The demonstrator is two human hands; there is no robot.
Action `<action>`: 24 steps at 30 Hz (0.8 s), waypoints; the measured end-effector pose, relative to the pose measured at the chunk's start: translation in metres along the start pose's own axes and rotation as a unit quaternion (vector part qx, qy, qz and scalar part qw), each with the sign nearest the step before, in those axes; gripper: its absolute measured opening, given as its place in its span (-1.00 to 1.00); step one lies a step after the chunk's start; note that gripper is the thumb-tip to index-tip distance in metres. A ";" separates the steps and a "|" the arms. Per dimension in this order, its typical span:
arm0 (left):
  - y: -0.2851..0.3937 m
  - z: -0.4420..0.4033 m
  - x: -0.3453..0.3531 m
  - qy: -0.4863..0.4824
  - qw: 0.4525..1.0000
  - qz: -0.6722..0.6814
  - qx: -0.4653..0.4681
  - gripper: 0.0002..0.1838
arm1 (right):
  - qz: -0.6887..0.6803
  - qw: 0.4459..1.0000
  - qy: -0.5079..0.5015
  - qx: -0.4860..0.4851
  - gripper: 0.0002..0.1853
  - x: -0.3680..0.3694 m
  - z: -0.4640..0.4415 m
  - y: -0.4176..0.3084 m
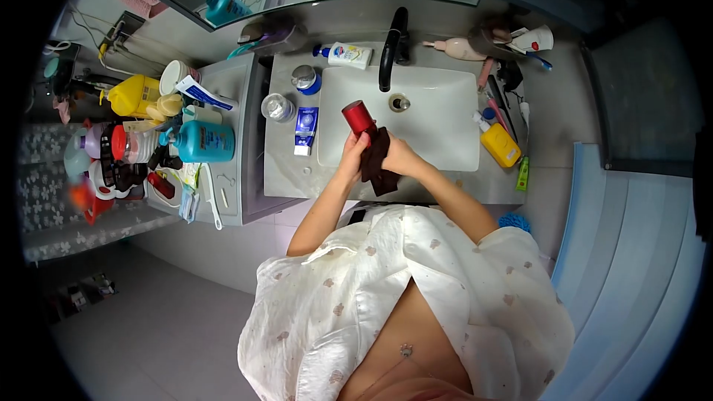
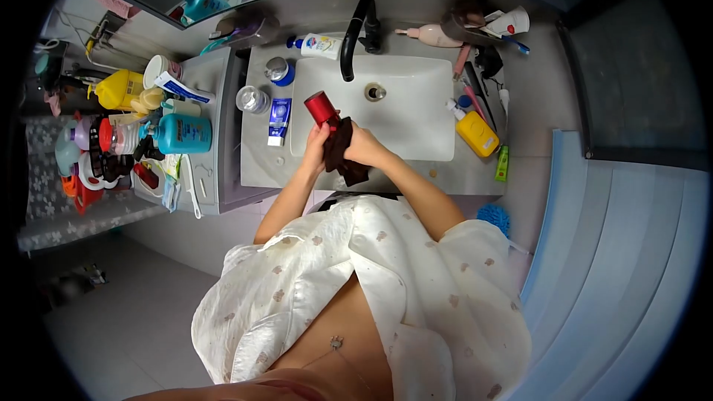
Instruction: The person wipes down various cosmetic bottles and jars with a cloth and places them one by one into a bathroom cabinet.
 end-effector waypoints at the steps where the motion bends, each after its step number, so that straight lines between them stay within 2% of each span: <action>1: 0.004 -0.005 -0.004 0.015 0.993 -0.110 0.038 -0.52 | 0.034 0.999 0.019 -0.003 -0.42 -0.001 -0.001 0.005; 2: 0.007 -0.009 -0.006 0.061 0.985 -0.133 0.091 -0.50 | 0.067 0.997 0.037 -0.003 -0.49 0.000 -0.001 0.009; 3: 0.016 -0.010 0.005 0.110 0.982 -0.102 0.111 -0.53 | 0.182 0.981 0.066 0.006 -0.59 0.000 0.000 0.008; 4: 0.022 -0.010 0.017 0.160 0.976 -0.069 0.129 -0.55 | 0.181 0.981 0.067 0.007 -0.59 0.002 0.002 0.006; 6: 0.018 -0.013 0.031 0.177 0.976 -0.057 0.113 -0.60 | 0.202 0.969 0.138 -0.035 -0.61 0.006 0.004 -0.002; 8: 0.016 -0.015 0.032 0.194 0.975 -0.045 0.098 -0.65 | 0.198 0.972 0.125 -0.024 -0.58 0.005 0.004 -0.009; 10: 0.017 -0.016 0.035 0.079 0.991 -0.050 0.098 -0.72 | 0.133 0.975 0.163 -0.071 -0.53 -0.001 -0.002 -0.018; 11: 0.017 -0.014 0.035 0.058 0.993 -0.035 0.098 -0.71 | 0.127 0.984 0.122 -0.026 -0.55 -0.007 -0.003 -0.020; 12: 0.018 -0.013 0.037 0.056 0.993 -0.037 0.095 -0.71 | 0.126 0.984 0.124 -0.023 -0.55 -0.012 -0.006 -0.018; 14: 0.020 -0.013 0.040 -0.028 0.993 -0.056 0.100 -0.65 | 0.035 0.997 0.006 -0.066 -0.54 -0.020 -0.016 -0.016; 15: 0.024 -0.014 0.039 -0.044 0.992 -0.079 0.089 -0.57 | 0.035 0.997 0.009 -0.066 -0.54 -0.021 -0.019 -0.012; 17: 0.027 -0.021 0.043 -0.079 0.987 -0.083 0.113 -0.55 | -0.190 0.979 -0.060 0.029 -0.57 -0.017 -0.023 0.001; 18: 0.029 -0.024 0.044 -0.110 0.981 -0.085 0.138 -0.53 | -0.300 0.946 -0.095 0.077 -0.59 -0.017 -0.021 -0.001; 19: 0.032 -0.026 0.045 -0.114 0.977 -0.097 0.153 -0.52 | -0.354 0.926 -0.087 0.103 -0.63 -0.019 -0.016 -0.009; 20: 0.030 -0.028 0.043 -0.116 0.977 -0.096 0.153 -0.52 | -0.353 0.926 -0.085 0.103 -0.63 -0.021 -0.017 -0.006; 22: 0.027 -0.032 0.036 -0.105 0.981 -0.068 0.146 -0.51 | -0.412 0.871 -0.158 0.216 -0.69 -0.022 -0.018 0.002; 23: 0.025 -0.033 0.033 -0.102 0.980 -0.059 0.161 -0.54 | -0.398 0.859 -0.161 0.280 -0.78 -0.024 -0.016 0.006; 24: 0.029 -0.031 0.036 -0.104 0.980 -0.061 0.160 -0.54 | -0.400 0.859 -0.159 0.278 -0.78 -0.025 -0.017 0.014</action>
Point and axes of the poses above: each hand's wrist, its own z-axis away from the middle knuckle, its own x-axis out of the palm, y = z × x, the point moved 1 cm from there along -z, towards the middle knuckle, and after that the axes turned 8 degrees about y, right-handed, at the moved point
